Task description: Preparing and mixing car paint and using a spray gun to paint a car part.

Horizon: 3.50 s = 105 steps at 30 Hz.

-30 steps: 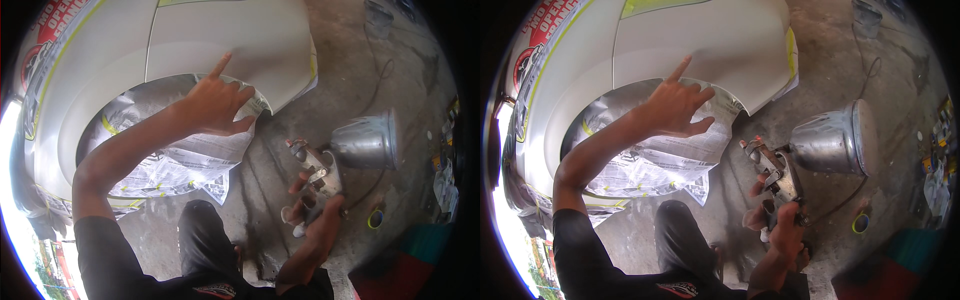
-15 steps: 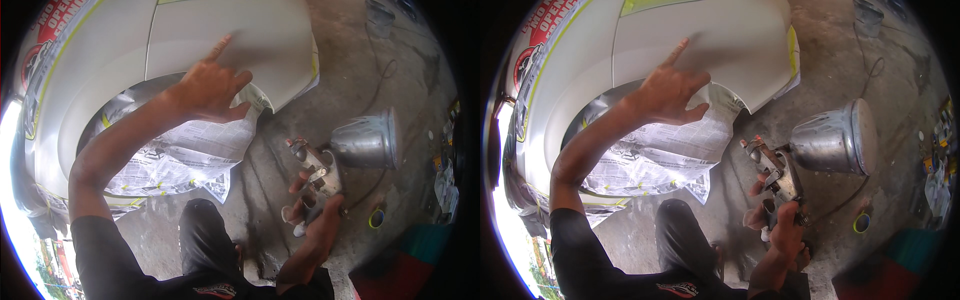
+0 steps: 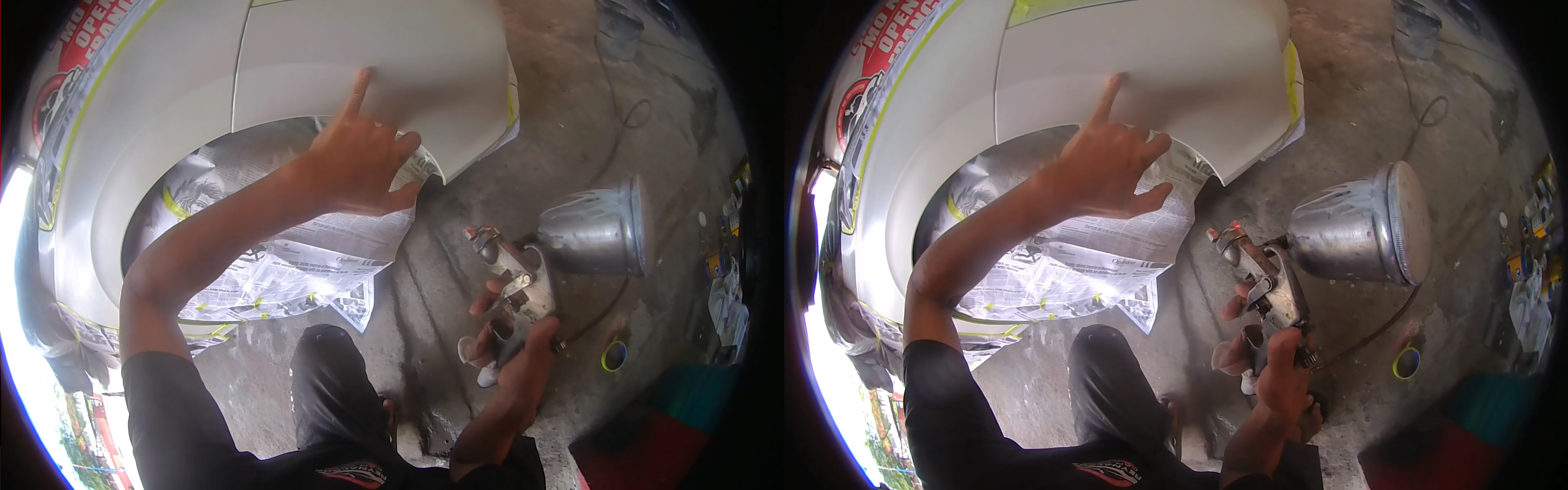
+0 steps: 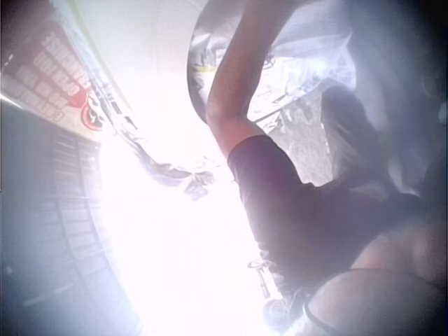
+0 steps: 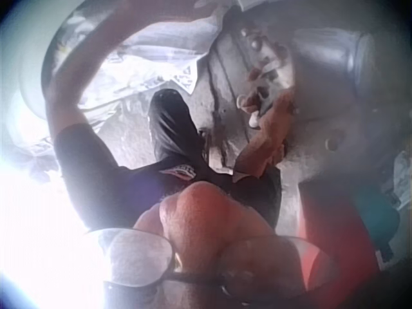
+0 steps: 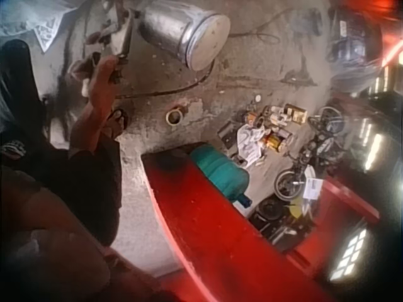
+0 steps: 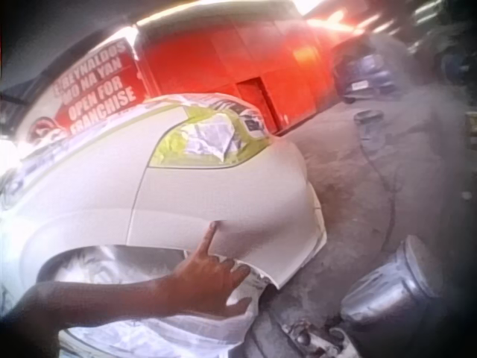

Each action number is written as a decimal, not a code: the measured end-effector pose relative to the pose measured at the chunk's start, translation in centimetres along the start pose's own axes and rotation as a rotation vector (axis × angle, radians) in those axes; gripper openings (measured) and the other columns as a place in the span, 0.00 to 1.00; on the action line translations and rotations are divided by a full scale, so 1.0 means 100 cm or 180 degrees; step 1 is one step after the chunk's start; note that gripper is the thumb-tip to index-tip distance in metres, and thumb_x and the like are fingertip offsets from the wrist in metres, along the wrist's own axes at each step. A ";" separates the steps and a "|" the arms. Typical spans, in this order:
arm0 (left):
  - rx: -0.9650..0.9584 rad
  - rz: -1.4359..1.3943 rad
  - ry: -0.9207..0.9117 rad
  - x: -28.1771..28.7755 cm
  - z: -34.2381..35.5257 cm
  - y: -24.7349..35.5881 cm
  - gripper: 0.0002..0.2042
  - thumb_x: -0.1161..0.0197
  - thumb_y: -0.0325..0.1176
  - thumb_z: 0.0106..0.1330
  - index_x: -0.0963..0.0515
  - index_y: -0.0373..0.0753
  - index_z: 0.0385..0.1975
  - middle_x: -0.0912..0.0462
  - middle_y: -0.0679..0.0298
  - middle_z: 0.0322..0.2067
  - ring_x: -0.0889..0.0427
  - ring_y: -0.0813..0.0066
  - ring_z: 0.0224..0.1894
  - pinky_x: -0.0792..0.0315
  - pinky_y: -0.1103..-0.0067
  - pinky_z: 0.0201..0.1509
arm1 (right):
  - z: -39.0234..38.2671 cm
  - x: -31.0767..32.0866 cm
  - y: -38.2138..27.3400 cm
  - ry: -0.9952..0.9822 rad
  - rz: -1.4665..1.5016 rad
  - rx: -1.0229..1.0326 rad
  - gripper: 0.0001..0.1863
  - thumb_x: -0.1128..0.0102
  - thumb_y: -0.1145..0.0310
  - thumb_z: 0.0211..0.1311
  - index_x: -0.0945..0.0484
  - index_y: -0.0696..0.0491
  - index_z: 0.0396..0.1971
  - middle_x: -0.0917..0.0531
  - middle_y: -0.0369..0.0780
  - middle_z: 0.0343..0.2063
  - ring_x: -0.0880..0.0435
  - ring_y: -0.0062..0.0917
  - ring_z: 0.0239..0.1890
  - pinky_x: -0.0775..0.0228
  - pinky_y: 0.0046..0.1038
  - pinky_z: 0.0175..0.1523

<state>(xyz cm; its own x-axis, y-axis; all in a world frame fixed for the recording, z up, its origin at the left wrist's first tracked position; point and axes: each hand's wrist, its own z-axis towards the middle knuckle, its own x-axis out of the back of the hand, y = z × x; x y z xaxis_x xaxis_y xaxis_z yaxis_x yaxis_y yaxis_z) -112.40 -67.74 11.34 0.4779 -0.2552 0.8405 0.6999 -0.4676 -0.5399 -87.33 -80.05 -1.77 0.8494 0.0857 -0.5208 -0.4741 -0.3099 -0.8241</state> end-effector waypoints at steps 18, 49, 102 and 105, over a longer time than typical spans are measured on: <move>0.0056 -0.0081 0.0024 -0.004 -0.002 0.011 0.26 0.40 0.57 0.61 0.22 0.38 0.43 0.21 0.57 0.26 0.17 0.58 0.32 0.59 0.47 0.77 | 0.002 0.002 0.003 -0.0107 0.0329 -0.0075 0.51 0.50 0.23 0.57 0.28 0.60 0.57 0.22 0.44 0.38 0.31 0.15 0.17 0.42 0.20 0.20; 0.0177 -0.0186 -0.0075 0.014 -0.006 -0.022 0.23 0.44 0.50 0.64 0.27 0.30 0.40 0.26 0.57 0.10 0.18 0.55 0.21 0.57 0.58 0.80 | 0.001 0.000 0.001 -0.0198 0.0397 -0.0027 0.48 0.49 0.25 0.59 0.27 0.59 0.57 0.23 0.44 0.38 0.30 0.15 0.17 0.43 0.20 0.19; 0.1539 -0.0901 0.0318 0.001 -0.027 -0.005 0.55 0.31 0.48 0.62 0.67 0.33 0.75 0.22 0.54 0.16 0.20 0.53 0.18 0.25 0.60 0.22 | -0.007 0.000 -0.012 -0.0486 0.0043 0.0345 0.52 0.48 0.24 0.57 0.28 0.62 0.58 0.20 0.45 0.38 0.27 0.15 0.17 0.39 0.21 0.20; 0.1762 -0.0635 0.0138 -0.008 -0.018 -0.002 0.53 0.33 0.52 0.63 0.63 0.31 0.74 0.20 0.54 0.19 0.18 0.56 0.20 0.24 0.63 0.23 | -0.012 -0.002 -0.015 -0.0482 0.0003 0.0355 0.52 0.47 0.24 0.57 0.28 0.63 0.59 0.20 0.45 0.38 0.27 0.16 0.17 0.39 0.21 0.20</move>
<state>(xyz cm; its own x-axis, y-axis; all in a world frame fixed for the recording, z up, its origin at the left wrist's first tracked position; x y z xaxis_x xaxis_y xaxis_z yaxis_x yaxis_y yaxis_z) -113.86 -68.98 10.84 0.2945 -0.2476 0.9230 0.9526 -0.0016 -0.3043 -86.52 -80.77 -0.10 0.8083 0.2294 -0.5423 -0.5049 -0.2038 -0.8388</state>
